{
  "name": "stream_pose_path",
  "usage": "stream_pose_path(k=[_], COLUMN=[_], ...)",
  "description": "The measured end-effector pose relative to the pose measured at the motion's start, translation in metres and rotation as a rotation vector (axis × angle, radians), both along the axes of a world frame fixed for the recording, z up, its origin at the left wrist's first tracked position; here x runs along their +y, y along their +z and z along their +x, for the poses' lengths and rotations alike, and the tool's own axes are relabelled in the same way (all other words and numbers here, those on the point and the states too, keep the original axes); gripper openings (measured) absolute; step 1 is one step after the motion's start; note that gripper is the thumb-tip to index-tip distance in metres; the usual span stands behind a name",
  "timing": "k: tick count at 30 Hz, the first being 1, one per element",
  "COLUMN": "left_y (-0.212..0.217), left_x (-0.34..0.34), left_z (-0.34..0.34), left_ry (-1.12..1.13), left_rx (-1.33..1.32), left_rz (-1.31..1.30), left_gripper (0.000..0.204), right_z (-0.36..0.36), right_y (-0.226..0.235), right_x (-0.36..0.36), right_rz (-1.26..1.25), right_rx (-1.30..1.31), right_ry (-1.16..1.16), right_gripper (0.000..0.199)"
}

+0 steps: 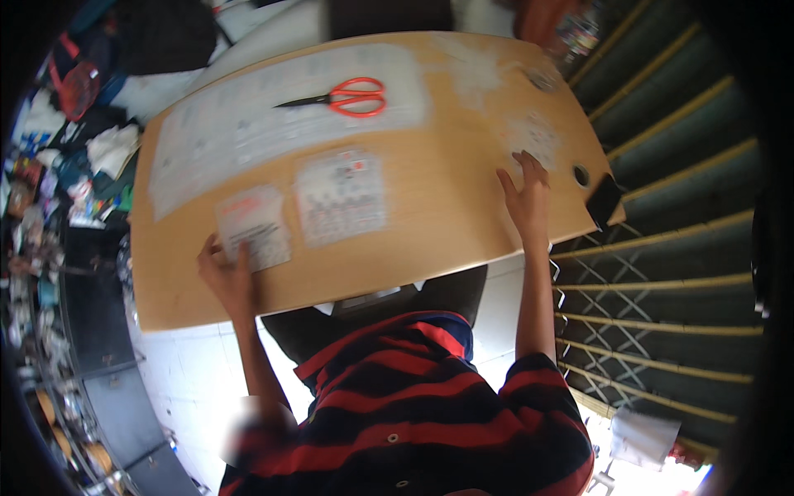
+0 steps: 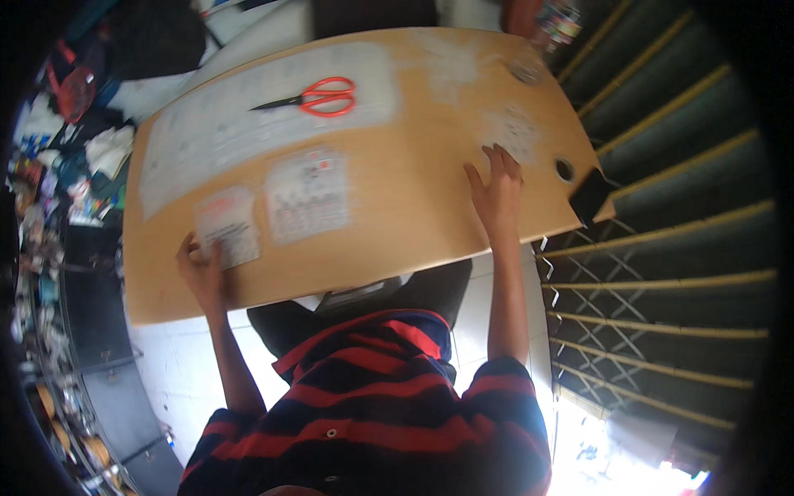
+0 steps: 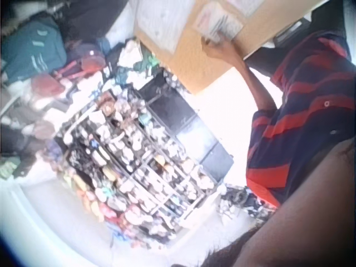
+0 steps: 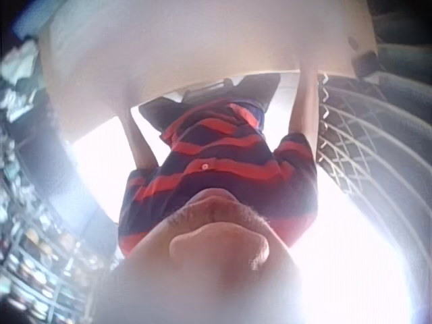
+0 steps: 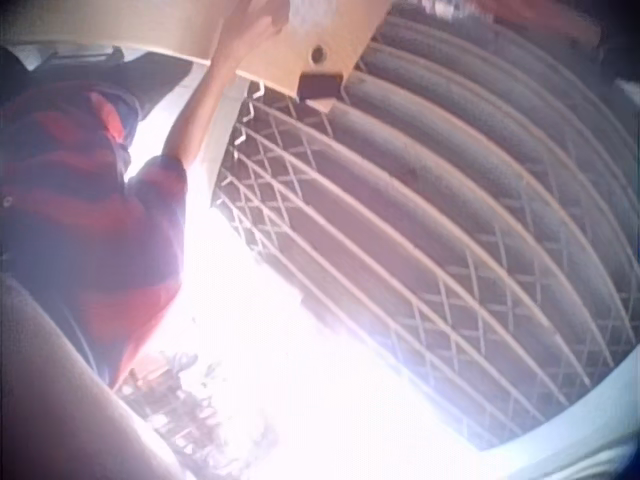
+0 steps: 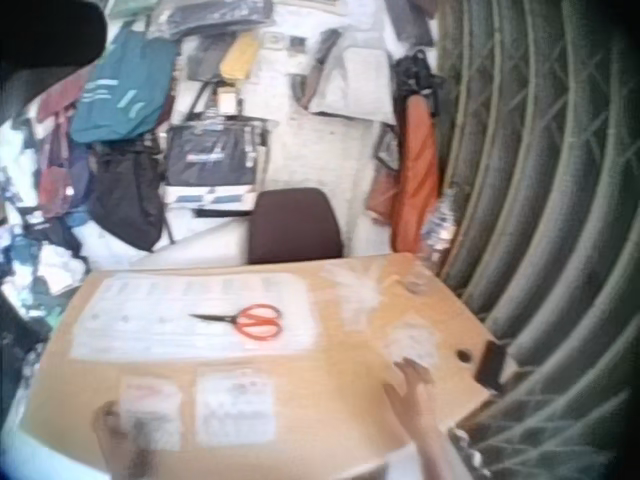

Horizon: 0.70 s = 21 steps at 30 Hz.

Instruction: The person organizes and stacks small white paper sheets on a wooden table, then uses red-handled scissors to cut a larger sheet of paper. The person handles the paper by hand and uses scissors for cutting.

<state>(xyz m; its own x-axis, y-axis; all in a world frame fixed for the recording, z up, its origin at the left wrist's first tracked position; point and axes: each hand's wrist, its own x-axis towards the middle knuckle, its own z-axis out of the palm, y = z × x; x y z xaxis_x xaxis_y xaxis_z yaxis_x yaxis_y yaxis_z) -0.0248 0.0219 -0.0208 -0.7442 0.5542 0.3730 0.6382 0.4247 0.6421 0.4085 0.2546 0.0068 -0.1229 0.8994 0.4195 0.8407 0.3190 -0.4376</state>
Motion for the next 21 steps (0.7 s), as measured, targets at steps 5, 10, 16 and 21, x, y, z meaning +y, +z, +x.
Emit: stream_pose_path(k=[5, 10, 16, 21], left_y=[0.014, 0.024, 0.022, 0.020], left_x=[-0.001, 0.000, -0.001, -0.004], left_z=[0.013, 0.023, 0.022, 0.024], left_ry=[0.069, 0.036, 0.021, 0.005], left_rx=[0.051, 0.024, 0.088, 0.142], left_rz=[0.019, 0.053, 0.047, 0.124], left_gripper=[0.053, 0.042, 0.037, 0.032], right_z=[0.015, 0.031, 0.032, 0.022], right_y=[-0.022, -0.023, -0.023, -0.020], right_x=[0.033, 0.059, 0.065, 0.052], right_rz=[-0.066, -0.077, -0.094, 0.097], right_rx=[-0.215, -0.193, -0.210, -0.113], right_ry=[-0.412, -0.428, -0.451, -0.400], right_gripper=[0.072, 0.080, 0.069, 0.053])
